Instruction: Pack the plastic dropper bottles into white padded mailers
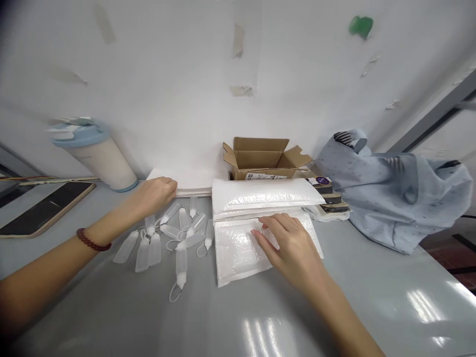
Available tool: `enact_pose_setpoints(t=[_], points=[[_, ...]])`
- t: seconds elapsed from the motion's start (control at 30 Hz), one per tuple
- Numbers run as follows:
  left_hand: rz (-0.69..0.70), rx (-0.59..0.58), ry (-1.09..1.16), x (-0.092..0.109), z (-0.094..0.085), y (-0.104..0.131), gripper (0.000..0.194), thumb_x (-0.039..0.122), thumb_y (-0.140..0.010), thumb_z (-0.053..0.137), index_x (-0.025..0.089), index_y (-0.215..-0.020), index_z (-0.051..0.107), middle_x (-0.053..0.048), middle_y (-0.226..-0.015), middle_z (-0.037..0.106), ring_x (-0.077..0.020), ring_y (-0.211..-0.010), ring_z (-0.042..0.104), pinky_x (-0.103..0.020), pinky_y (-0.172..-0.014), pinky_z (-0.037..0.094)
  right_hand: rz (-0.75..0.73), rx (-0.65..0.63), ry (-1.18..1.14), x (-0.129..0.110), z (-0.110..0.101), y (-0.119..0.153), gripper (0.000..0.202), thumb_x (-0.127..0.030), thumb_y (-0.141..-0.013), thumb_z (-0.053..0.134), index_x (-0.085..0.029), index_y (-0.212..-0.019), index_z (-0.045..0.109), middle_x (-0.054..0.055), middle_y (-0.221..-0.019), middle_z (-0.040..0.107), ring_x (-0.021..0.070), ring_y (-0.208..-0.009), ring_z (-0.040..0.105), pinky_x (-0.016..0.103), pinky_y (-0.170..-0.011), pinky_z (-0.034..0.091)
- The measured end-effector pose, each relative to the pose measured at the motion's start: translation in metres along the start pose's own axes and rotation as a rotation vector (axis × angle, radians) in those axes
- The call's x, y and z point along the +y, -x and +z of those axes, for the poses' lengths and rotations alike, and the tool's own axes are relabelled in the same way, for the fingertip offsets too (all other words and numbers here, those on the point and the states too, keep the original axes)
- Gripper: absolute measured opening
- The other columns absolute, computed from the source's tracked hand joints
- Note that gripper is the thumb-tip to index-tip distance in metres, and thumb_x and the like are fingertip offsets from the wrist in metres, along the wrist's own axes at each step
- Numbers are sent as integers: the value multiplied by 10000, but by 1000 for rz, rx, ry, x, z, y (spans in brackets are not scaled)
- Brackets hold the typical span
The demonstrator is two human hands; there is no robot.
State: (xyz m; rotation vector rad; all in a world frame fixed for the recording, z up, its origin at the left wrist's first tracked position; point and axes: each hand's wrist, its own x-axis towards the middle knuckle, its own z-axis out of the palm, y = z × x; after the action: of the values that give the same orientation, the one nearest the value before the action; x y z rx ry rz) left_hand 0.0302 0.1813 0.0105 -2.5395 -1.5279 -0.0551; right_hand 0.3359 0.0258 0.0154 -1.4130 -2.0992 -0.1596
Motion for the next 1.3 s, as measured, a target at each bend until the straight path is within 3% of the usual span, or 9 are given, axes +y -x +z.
enact_pose_setpoints(t=[0.13, 0.33, 0.53, 0.6, 0.67, 0.83, 1.03, 1.17, 1.3], points=[[-91, 157, 2, -8, -7, 10, 296, 188, -976, 365, 134, -819, 610, -39, -757, 627, -179, -774, 646, -292, -705, 514, -9, -12, 0, 0, 1, 0, 171, -294, -942, 511, -170, -979, 622, 75, -841, 674, 205, -746, 636, 323, -574, 513], [-142, 417, 17, -16, -32, 35, 307, 215, -961, 267, 212, -837, 548, -3, -774, 608, -182, -871, 657, -302, -758, 519, 31, 14, -54, -4, 2, 0, 155, -295, -929, 527, -190, -967, 634, 77, -857, 677, 213, -787, 643, 291, -521, 520], [169, 611, 90, 6, -19, 94, 123, 195, -896, 498, 273, -976, 551, 9, -986, 684, -172, -942, 662, -329, -850, 553, 406, 25, -579, -3, -2, 3, 322, -467, -923, 492, -247, -1118, 621, 98, -1041, 688, 252, -938, 660, 267, -506, 550], [520, 772, 154, 19, -8, 112, 142, 172, -886, 548, 246, -1003, 578, -35, -949, 698, -197, -924, 664, -348, -812, 574, 490, -74, -932, 0, -4, 3, 461, -574, -942, 368, -249, -1158, 614, 105, -1031, 711, 250, -892, 692, 339, -639, 590], [604, 752, 162, 31, -2, 123, 167, 70, -859, 544, 183, -960, 615, -80, -917, 701, -237, -937, 654, -383, -796, 575, 528, -293, -1185, 1, -6, 1, 575, -621, -944, 284, -217, -1186, 613, 129, -988, 729, 248, -792, 720, 387, -667, 596], [764, 751, 118, 50, -7, 128, 207, 51, -874, 484, 123, -828, 672, -91, -787, 697, -211, -767, 651, -330, -695, 584, 620, -687, -1239, -22, -4, -1, 419, -345, -824, 694, -232, -1220, 618, 55, -943, 728, 176, -766, 710, 298, -699, 585], [776, 588, 411, 62, -13, 140, 120, 139, -853, 562, 135, -906, 670, -73, -851, 704, -193, -806, 636, -310, -773, 567, 534, -847, -1210, -43, 1, -1, 408, -343, -913, 574, -292, -1317, 556, 33, -1071, 705, 217, -978, 680, 367, -859, 558], [194, 437, 766, 51, -22, 139, 318, 222, -873, 563, 166, -1185, 554, -128, -1149, 649, -264, -1053, 607, -422, -904, 520, 367, -842, -829, -38, -4, -2, 330, -369, -938, 522, -322, -1250, 618, 15, -1140, 692, 226, -1032, 654, 367, -890, 543], [-271, -328, 1356, 28, -30, 129, 372, 331, -877, 556, 242, -1238, 555, -56, -1174, 660, -232, -1021, 647, -342, -856, 535, 349, -771, -614, -42, -7, 3, 351, -432, -939, 496, -304, -1234, 636, 26, -1194, 683, 224, -1059, 653, 330, -883, 553]])
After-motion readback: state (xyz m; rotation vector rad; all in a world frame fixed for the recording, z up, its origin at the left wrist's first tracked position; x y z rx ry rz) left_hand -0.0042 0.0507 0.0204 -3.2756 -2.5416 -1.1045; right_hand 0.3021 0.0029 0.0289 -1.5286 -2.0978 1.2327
